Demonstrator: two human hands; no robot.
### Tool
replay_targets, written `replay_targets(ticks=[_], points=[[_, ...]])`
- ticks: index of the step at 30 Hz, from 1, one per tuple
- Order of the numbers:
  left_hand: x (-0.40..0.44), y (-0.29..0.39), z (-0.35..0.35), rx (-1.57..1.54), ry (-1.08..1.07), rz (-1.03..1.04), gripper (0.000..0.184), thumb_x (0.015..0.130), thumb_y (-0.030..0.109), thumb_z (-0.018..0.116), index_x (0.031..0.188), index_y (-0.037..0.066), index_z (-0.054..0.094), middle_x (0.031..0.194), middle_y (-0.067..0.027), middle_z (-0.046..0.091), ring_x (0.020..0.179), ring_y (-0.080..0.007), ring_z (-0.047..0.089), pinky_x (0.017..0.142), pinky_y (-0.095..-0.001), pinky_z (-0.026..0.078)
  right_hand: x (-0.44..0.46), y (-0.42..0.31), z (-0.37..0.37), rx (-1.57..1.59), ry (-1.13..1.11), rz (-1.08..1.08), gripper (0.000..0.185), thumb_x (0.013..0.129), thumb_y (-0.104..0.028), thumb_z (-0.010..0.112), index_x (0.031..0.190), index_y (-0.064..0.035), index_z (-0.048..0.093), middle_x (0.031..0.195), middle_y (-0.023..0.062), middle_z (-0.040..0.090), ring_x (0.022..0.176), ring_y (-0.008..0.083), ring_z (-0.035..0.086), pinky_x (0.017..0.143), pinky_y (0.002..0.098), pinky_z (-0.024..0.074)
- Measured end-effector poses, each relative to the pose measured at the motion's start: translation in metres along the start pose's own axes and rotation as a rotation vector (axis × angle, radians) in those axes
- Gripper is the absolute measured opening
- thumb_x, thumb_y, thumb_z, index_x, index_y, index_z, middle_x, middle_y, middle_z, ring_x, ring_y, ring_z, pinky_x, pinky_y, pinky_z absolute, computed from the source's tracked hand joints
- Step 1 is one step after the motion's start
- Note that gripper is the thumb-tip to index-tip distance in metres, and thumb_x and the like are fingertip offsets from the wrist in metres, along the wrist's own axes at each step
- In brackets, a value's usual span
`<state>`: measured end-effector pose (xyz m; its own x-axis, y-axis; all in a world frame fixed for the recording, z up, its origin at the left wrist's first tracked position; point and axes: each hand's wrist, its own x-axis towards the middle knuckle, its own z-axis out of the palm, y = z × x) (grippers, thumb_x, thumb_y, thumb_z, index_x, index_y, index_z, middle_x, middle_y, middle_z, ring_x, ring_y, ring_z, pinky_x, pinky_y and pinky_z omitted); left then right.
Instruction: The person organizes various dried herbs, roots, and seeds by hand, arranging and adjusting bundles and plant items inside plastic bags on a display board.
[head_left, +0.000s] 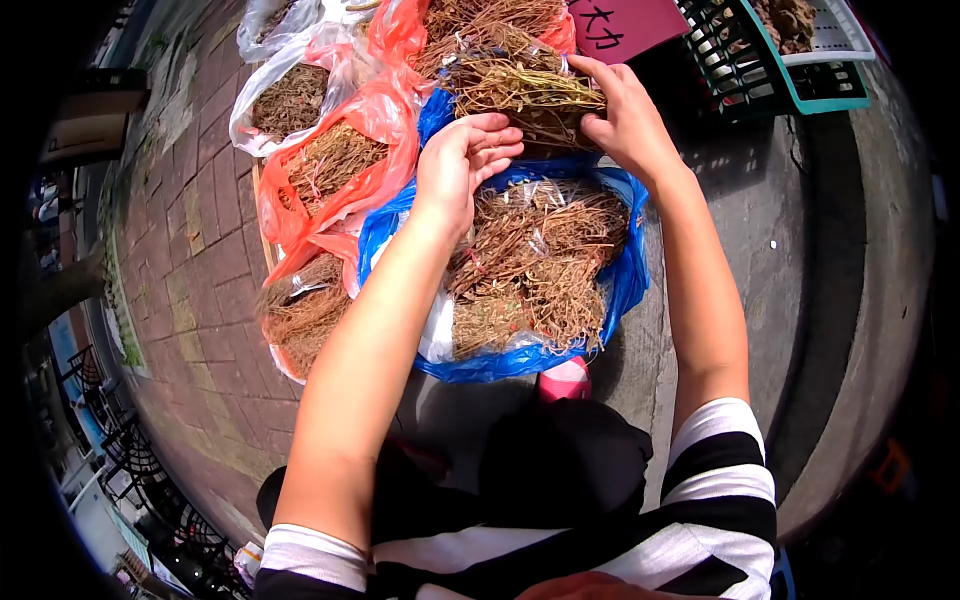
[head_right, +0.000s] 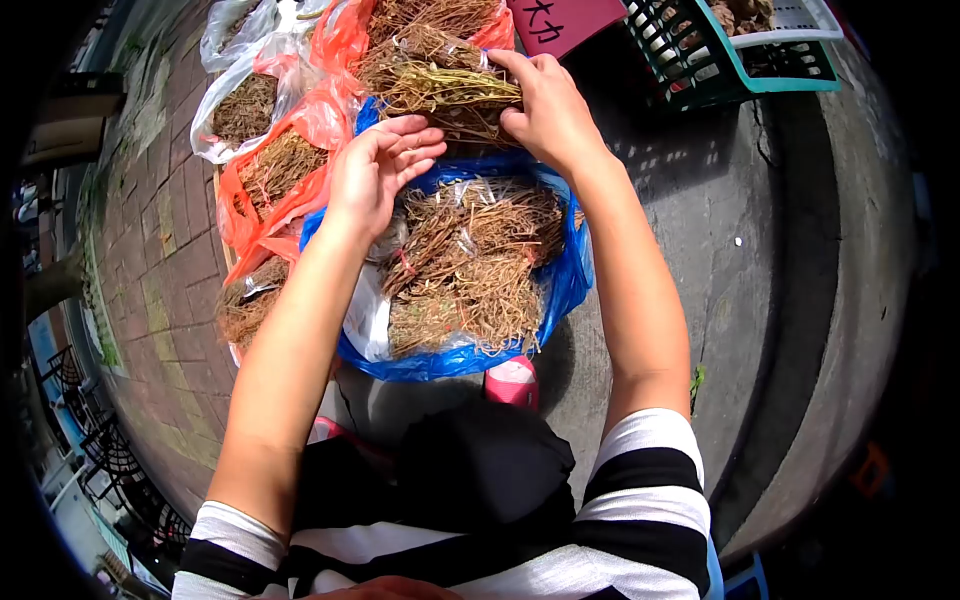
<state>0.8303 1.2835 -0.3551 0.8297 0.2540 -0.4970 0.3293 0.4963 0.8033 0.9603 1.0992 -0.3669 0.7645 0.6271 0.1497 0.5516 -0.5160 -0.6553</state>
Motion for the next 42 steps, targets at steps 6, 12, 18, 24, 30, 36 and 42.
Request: replay_targets(ticks=[6,12,18,24,30,36,42], points=[[0.042,-0.017,-0.053,1.739,-0.039,0.642,0.031,0.084,0.004,0.047,0.108,-0.002,0.065,0.125,-0.0177,0.060,0.124,-0.0327,0.051,0.108,-0.0538,0.032,0.015,0.013,-0.030,0.176,0.142,-0.079,0.055,0.069,-0.002,0.060,0.123,-0.0128,0.059,0.099,0.0139,0.059,0.091,0.0285,0.060,0.084,0.0356,0.0493],[0.030,0.008,-0.048,2.201,0.156,0.291,0.066,0.074,0.029,0.071,0.131,0.001,0.054,0.156,-0.0191,0.019,0.147,-0.0347,0.011,0.110,-0.0696,0.003,0.037,-0.014,-0.006,-0.077,-0.400,0.022,0.053,0.071,-0.006,0.059,0.124,-0.0069,0.059,0.105,0.0161,0.067,0.096,0.0238,0.064,0.088,0.0324,0.0498],[0.024,0.012,-0.068,2.024,0.288,0.572,0.076,0.071,0.024,0.075,0.138,0.003,0.046,0.155,-0.0189,0.022,0.147,-0.0330,0.010,0.111,-0.0675,0.006,0.104,0.001,0.019,-0.131,-0.713,0.324,0.053,0.067,-0.017,0.062,0.119,-0.0070,0.063,0.085,0.0124,0.068,0.077,0.0221,0.064,0.072,0.0335,0.0520],[0.074,0.019,-0.094,1.125,0.393,0.583,0.049,0.081,0.005,0.065,0.127,0.002,0.048,0.110,-0.0167,0.056,0.093,-0.0255,0.059,0.078,-0.0309,0.048,0.108,0.030,0.026,0.050,-0.482,0.297,0.070,0.070,-0.016,0.063,0.137,-0.0018,0.045,0.097,0.0136,0.066,0.086,0.0201,0.063,0.078,0.0315,0.0498],[0.086,0.045,-0.101,0.670,0.115,-0.085,0.013,0.087,0.008,0.064,0.099,0.005,0.058,0.076,0.0010,0.057,0.059,-0.0042,0.050,0.049,-0.0171,0.037,0.096,0.005,0.004,0.165,-0.517,0.208,0.070,0.073,-0.013,0.063,0.138,0.0001,0.044,0.096,0.0119,0.065,0.088,0.0182,0.062,0.080,0.0303,0.0494],[0.083,0.032,-0.107,0.072,0.177,-0.068,0.010,0.078,0.000,0.055,0.077,0.010,0.054,0.060,0.0030,0.048,0.047,-0.0096,0.038,0.046,-0.0244,0.038,0.096,-0.016,0.000,0.211,-0.621,0.258,0.064,0.070,-0.015,0.063,0.131,-0.0001,0.051,0.086,0.0093,0.064,0.073,0.0157,0.060,0.065,0.0305,0.0480],[0.068,0.054,-0.100,0.157,0.216,-0.330,0.007,0.072,0.011,0.064,0.074,0.014,0.058,0.061,0.0042,0.052,0.045,-0.0119,0.039,0.047,-0.0287,0.033,0.117,0.030,0.067,-0.118,-0.549,0.288,0.052,0.080,-0.021,0.055,0.127,-0.0002,0.048,0.115,0.0231,0.061,0.106,0.0323,0.061,0.088,0.0404,0.0467]])
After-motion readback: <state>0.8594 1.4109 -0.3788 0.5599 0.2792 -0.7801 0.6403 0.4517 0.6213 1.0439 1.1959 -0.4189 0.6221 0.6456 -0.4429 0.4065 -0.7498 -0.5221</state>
